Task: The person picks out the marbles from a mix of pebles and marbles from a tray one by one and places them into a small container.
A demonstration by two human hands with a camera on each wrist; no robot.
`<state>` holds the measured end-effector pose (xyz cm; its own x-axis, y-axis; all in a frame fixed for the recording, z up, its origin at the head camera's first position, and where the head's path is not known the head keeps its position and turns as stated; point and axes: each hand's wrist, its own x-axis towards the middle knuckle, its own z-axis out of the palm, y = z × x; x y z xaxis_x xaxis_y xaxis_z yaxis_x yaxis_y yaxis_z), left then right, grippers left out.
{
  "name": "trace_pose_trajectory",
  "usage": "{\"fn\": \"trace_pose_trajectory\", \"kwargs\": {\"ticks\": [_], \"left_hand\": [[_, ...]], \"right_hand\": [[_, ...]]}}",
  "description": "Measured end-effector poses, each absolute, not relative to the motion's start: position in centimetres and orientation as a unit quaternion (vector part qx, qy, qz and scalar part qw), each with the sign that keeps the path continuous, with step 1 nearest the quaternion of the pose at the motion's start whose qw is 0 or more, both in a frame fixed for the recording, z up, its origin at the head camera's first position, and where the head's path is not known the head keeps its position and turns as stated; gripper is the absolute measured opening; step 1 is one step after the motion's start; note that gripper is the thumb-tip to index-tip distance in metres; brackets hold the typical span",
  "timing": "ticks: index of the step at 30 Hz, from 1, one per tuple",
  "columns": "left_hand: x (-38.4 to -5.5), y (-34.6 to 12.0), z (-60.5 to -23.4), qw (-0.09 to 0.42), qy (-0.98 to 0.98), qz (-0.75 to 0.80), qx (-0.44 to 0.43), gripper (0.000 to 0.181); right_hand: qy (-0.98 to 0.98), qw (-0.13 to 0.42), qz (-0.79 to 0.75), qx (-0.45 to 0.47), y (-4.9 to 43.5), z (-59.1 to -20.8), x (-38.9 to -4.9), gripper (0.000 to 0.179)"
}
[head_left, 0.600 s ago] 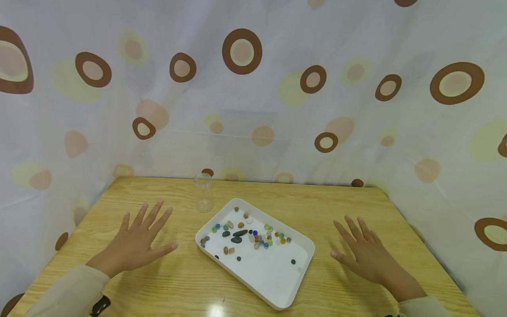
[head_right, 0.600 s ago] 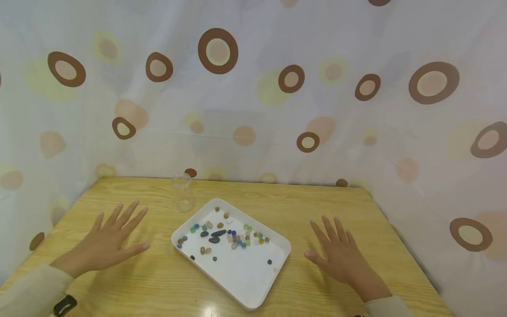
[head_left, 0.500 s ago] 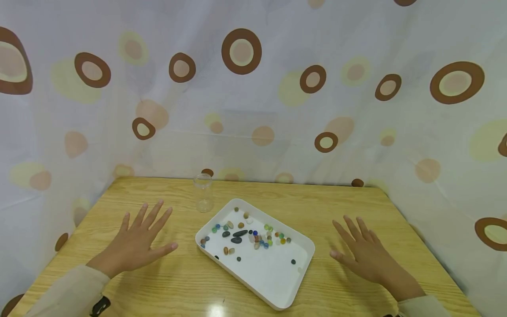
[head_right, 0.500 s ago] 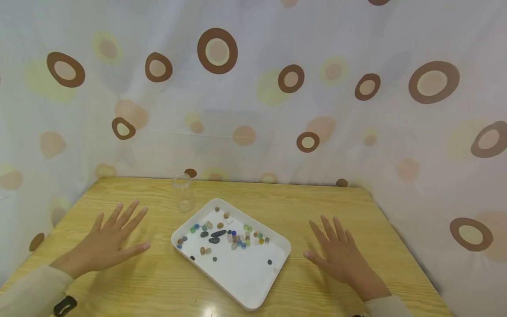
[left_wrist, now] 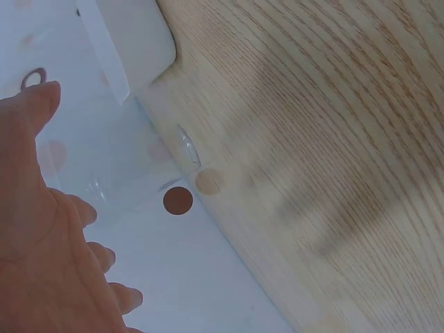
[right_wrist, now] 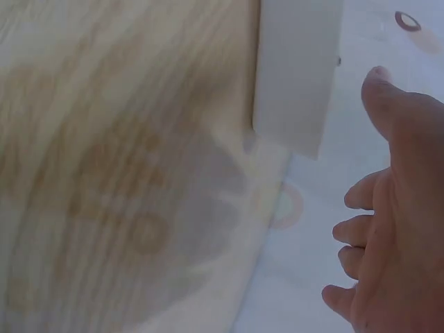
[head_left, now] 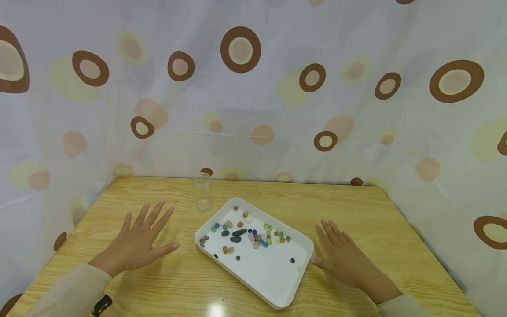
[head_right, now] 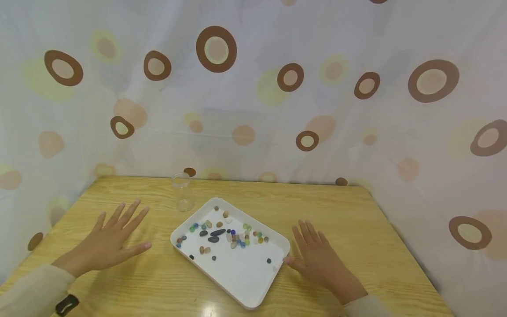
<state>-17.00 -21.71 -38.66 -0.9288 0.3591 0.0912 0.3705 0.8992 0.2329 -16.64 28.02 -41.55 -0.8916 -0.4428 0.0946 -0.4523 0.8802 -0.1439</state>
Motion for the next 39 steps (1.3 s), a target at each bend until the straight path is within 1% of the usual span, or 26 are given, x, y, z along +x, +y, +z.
{"fn": "trace_pose_trajectory", "kwargs": {"ticks": [6,14,21,27,30,34,39], "left_hand": [[-17.0,-21.1,-38.7,0.027,-0.972,-0.129,-0.195,0.085],[-16.6,-20.3,-39.0,0.018,-0.968,-0.139,-0.209,0.085],[-16.7,-19.7,-39.2,0.034,-0.967,-0.128,-0.216,0.084],[-17.3,-18.5,-39.6,0.069,-0.958,-0.154,-0.231,0.079],[-17.9,-17.7,-40.0,0.096,-0.950,-0.177,-0.240,0.071],[-18.7,-16.8,-40.7,0.130,-0.938,-0.199,-0.251,0.049],[-19.3,-15.7,-41.3,0.139,-0.939,-0.202,-0.242,0.024]], "right_hand": [[-0.965,0.002,0.071,0.253,26.1,-42.6,-16.7,0.084],[-0.958,-0.044,0.131,0.249,24.9,-42.7,-16.4,0.085],[-0.959,-0.035,0.123,0.252,24.8,-43.1,-16.4,0.082],[-0.960,-0.022,0.114,0.256,24.7,-43.3,-16.4,0.080],[-0.960,-0.019,0.115,0.255,24.7,-43.4,-16.4,0.080],[-0.960,-0.021,0.117,0.252,24.7,-43.3,-16.4,0.081],[-0.960,-0.029,0.119,0.252,24.6,-43.1,-16.3,0.082]]}}
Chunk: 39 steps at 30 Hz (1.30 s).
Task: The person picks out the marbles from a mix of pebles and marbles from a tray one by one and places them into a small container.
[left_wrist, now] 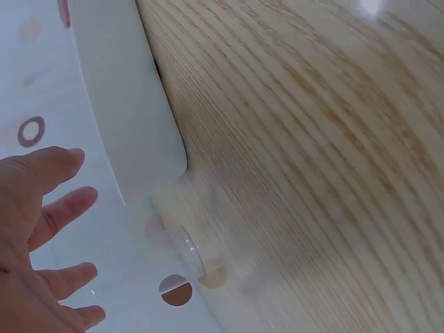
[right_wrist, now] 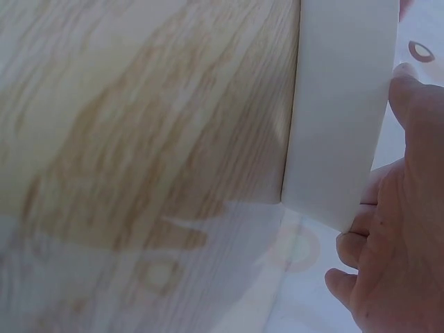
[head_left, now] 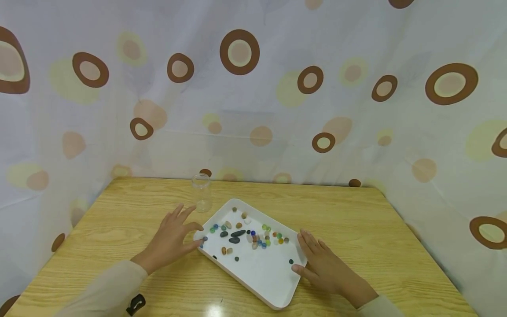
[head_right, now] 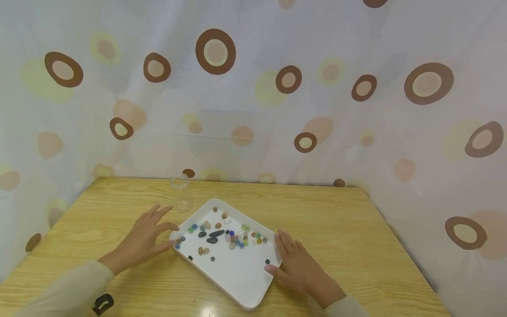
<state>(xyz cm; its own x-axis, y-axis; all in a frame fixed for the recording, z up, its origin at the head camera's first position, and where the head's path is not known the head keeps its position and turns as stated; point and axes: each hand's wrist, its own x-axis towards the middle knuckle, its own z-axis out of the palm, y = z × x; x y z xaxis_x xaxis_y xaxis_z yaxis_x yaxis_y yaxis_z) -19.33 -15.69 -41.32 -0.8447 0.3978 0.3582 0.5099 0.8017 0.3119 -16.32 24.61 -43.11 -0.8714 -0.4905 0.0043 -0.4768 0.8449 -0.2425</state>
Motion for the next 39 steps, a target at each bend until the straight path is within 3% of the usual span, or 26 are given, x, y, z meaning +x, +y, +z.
{"fn": "trace_pose_trajectory", "kwargs": {"ticks": [13,25,30,39], "left_hand": [[-20.6,-13.4,-41.5,0.103,-0.962,-0.164,-0.191,0.011],[-21.8,-11.6,-40.4,0.035,-0.983,-0.115,-0.135,0.018],[-21.8,-11.3,-40.6,0.036,-0.986,-0.096,-0.128,0.028],[-21.8,-10.6,-40.6,0.032,-0.991,-0.045,-0.121,0.019]], "right_hand": [[0.960,0.025,-0.115,-0.252,24.5,-43.1,-16.2,0.082],[0.962,0.026,-0.114,-0.248,24.6,-43.1,-16.3,0.082],[0.961,0.022,-0.111,-0.251,24.6,-43.1,-16.3,0.081],[0.961,0.024,-0.114,-0.250,24.5,-43.1,-16.2,0.081]]}}
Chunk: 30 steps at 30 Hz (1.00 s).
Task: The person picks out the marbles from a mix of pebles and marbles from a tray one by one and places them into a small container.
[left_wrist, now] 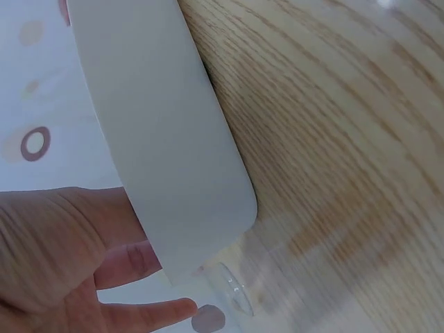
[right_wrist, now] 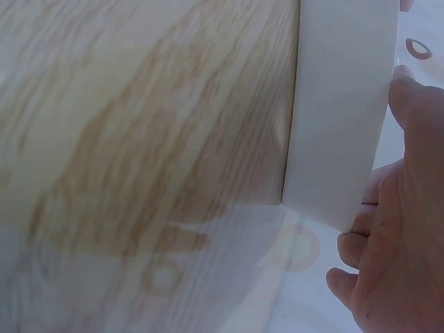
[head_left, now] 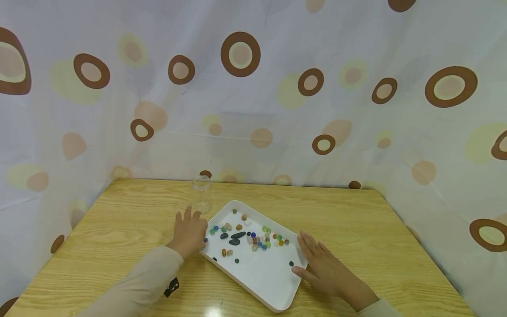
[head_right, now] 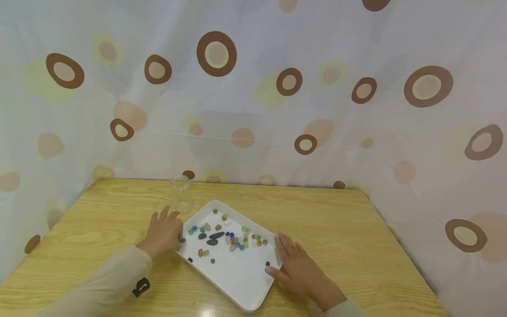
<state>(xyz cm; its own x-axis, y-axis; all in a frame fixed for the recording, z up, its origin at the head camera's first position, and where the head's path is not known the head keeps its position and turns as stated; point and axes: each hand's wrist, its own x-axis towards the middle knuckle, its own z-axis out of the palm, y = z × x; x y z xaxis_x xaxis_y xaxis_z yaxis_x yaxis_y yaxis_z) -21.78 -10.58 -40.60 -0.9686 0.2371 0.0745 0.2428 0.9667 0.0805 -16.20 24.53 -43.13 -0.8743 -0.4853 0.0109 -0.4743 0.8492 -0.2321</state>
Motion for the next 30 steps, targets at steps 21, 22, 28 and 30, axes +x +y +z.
{"fn": "trace_pose_trajectory", "kwargs": {"ticks": [21,22,28,30], "left_hand": [[-21.75,-9.83,-41.22,0.022,-0.990,-0.019,-0.135,0.007],[-21.72,-9.83,-41.16,0.023,-0.990,-0.018,-0.136,0.008],[-21.64,-9.76,-40.82,0.016,-0.990,-0.019,-0.138,0.010],[-21.65,-9.70,-40.79,0.016,-0.990,-0.013,-0.140,0.008]], "right_hand": [[0.961,0.014,-0.121,-0.248,24.61,-43.30,-16.18,0.081],[0.961,0.013,-0.122,-0.248,24.60,-43.27,-16.18,0.081],[0.961,0.014,-0.123,-0.246,24.57,-43.37,-16.23,0.081],[0.961,0.013,-0.122,-0.246,24.56,-43.44,-16.26,0.081]]}}
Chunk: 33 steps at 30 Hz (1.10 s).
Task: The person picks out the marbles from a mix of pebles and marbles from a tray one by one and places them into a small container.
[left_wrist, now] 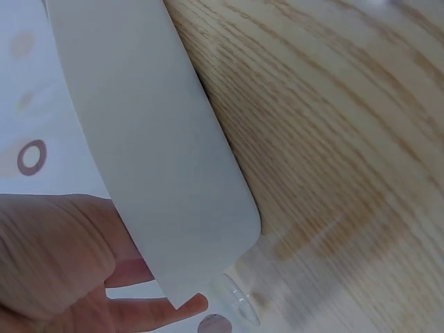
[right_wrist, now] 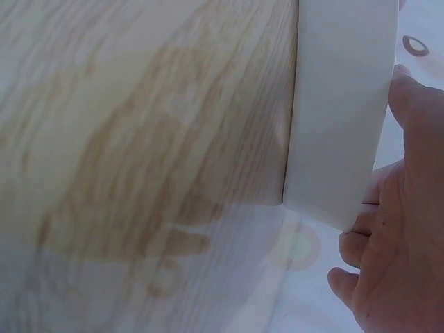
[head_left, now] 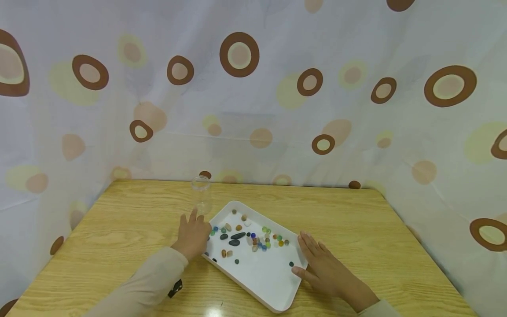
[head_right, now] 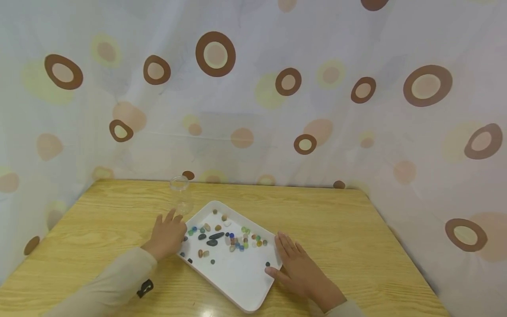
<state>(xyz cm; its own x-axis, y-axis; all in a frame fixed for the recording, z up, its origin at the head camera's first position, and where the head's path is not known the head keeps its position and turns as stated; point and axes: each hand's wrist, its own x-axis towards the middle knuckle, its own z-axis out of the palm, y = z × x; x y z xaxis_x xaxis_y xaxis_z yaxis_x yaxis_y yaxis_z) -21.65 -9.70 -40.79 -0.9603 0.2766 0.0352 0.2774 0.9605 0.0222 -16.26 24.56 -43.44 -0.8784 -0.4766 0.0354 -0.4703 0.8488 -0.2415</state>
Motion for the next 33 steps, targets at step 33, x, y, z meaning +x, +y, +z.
{"fn": "trace_pose_trajectory", "kwargs": {"ticks": [33], "left_hand": [[-26.9,-13.0,-36.2,0.332,-0.913,-0.205,-0.120,0.020]], "right_hand": [[0.960,0.004,-0.125,-0.252,24.2,-43.4,-16.2,0.082]]}}
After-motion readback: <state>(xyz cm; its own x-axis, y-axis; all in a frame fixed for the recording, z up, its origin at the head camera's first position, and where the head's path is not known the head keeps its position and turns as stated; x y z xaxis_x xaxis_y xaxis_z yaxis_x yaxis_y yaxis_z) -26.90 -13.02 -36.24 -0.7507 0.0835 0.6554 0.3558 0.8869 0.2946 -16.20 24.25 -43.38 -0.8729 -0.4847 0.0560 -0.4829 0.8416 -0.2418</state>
